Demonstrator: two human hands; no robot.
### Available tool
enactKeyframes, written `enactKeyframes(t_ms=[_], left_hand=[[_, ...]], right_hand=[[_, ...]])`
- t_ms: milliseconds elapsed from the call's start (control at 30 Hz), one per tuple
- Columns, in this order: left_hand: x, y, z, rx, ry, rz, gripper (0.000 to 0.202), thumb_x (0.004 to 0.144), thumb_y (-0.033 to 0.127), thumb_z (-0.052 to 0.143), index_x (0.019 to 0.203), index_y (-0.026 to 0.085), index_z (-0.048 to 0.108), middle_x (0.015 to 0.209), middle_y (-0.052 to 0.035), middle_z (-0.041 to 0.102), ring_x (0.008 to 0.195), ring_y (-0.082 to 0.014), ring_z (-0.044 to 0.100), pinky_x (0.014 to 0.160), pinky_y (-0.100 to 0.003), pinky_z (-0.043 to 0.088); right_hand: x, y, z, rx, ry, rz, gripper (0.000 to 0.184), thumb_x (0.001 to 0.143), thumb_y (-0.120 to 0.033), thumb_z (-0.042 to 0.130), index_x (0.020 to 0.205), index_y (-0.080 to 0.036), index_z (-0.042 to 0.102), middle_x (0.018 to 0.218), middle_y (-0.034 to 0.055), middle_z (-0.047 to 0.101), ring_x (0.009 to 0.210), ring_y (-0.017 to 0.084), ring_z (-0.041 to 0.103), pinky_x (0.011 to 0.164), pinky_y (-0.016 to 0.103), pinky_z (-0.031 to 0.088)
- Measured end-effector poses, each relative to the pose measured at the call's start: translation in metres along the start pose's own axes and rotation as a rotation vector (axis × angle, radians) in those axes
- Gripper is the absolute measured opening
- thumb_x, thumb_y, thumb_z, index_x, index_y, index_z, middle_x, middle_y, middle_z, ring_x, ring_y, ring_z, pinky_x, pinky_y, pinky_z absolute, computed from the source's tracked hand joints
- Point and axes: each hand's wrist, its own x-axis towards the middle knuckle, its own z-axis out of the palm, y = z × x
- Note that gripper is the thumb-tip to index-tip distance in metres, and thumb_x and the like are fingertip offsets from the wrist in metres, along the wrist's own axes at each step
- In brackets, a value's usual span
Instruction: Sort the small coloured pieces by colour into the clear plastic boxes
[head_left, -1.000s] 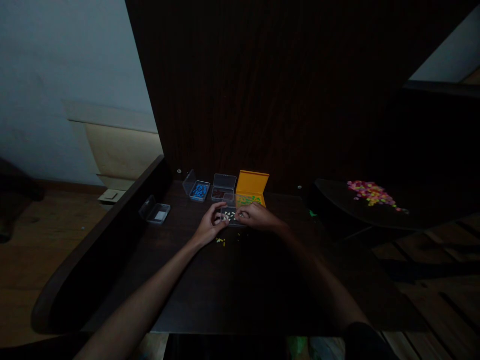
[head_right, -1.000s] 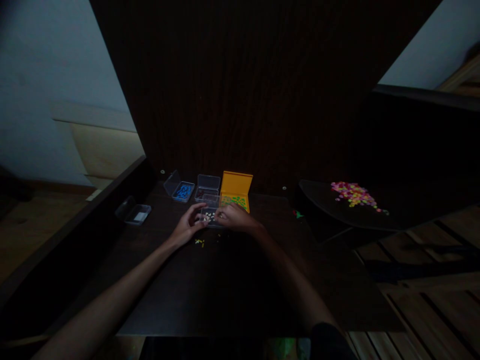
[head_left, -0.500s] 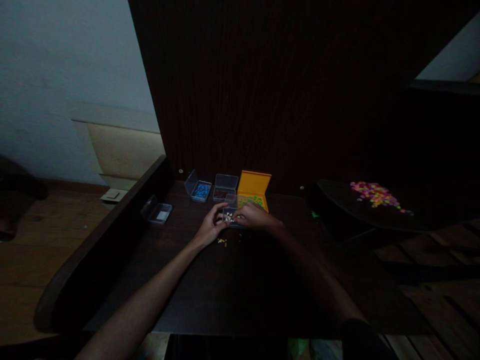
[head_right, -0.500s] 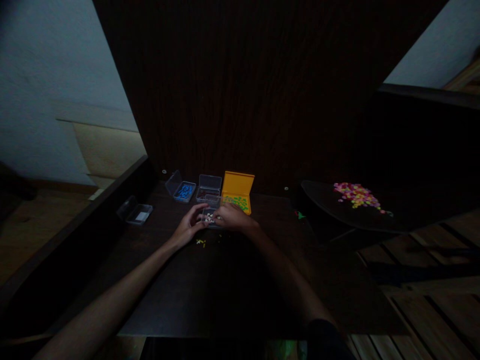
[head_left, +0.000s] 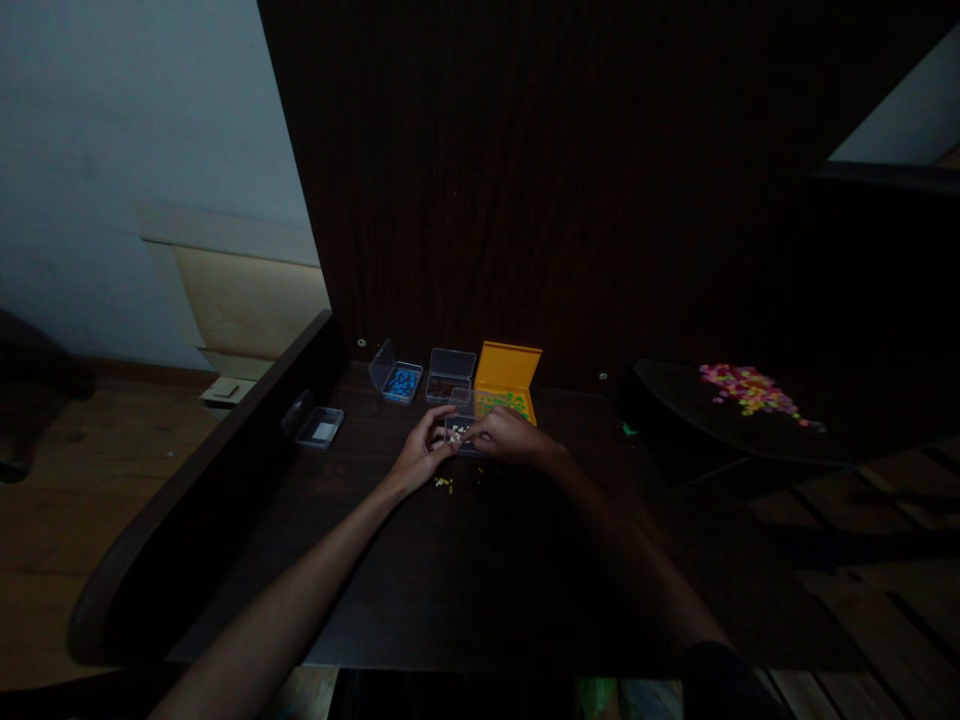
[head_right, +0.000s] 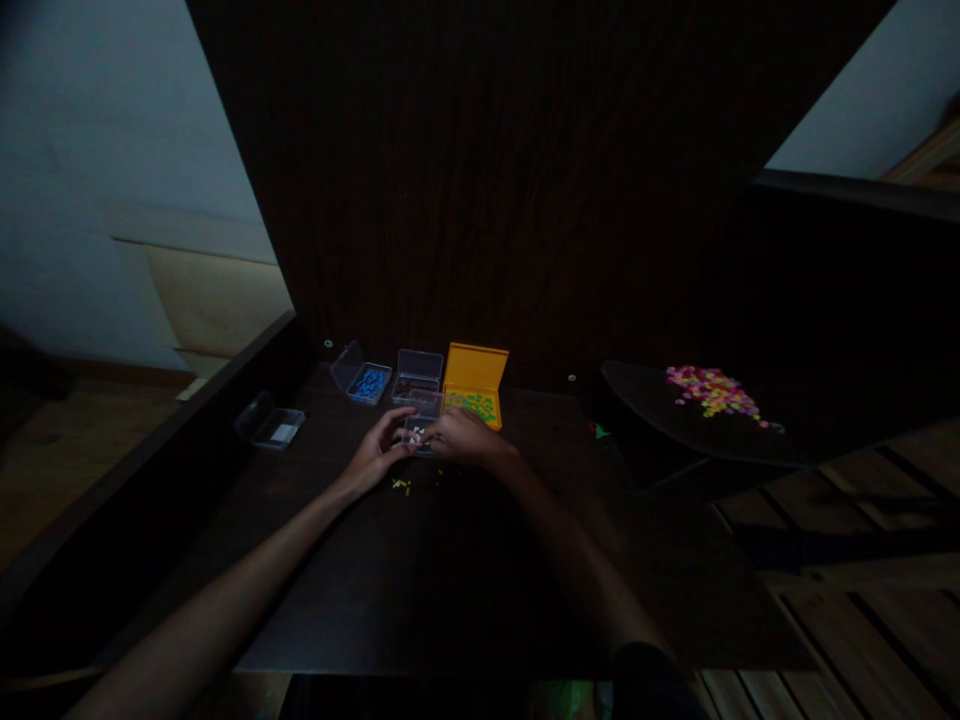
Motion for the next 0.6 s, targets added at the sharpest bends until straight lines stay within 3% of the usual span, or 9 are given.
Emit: enactKeyframes(t_ms=[233, 400, 600], left_hand=[[0.0, -0.001, 0.0, 0.0, 0.005, -0.015, 0.055, 0.066, 0.021, 0.071, 0.118, 0.02, 0.052, 0.127, -0.0099, 0.053, 0.088, -0.014, 0.06, 0.078, -0.028, 0.05], [0.0, 0.002, 0.0, 0.016, 0.028, -0.012, 0.056, 0.065, 0.02, 0.07, 0.119, 0.02, 0.052, 0.124, -0.0094, 0.055, 0.087, -0.0142, 0.06, 0.079, -0.029, 0.05], [0.002, 0.002, -0.002, 0.028, 0.076, -0.004, 0.053, 0.066, 0.017, 0.067, 0.117, 0.019, 0.052, 0.121, -0.0081, 0.056, 0.084, -0.0126, 0.058, 0.077, -0.027, 0.049]], right_hand=[[-0.002, -0.002, -0.006, 0.035, 0.045, -0.001, 0.029, 0.083, -0.017, 0.052, 0.1, -0.026, 0.073, 0.071, 0.0017, 0.069, 0.06, 0.012, 0.053, 0.059, 0.023, 0.03], [-0.009, -0.012, -0.01, 0.191, 0.139, -0.026, 0.02, 0.08, -0.021, 0.057, 0.093, -0.02, 0.073, 0.062, -0.0018, 0.063, 0.053, 0.009, 0.048, 0.056, 0.021, 0.03], [-0.016, -0.032, 0.014, 0.208, 0.09, -0.184, 0.014, 0.078, -0.027, 0.064, 0.088, -0.02, 0.071, 0.064, -0.0019, 0.064, 0.059, 0.011, 0.055, 0.059, 0.022, 0.032]])
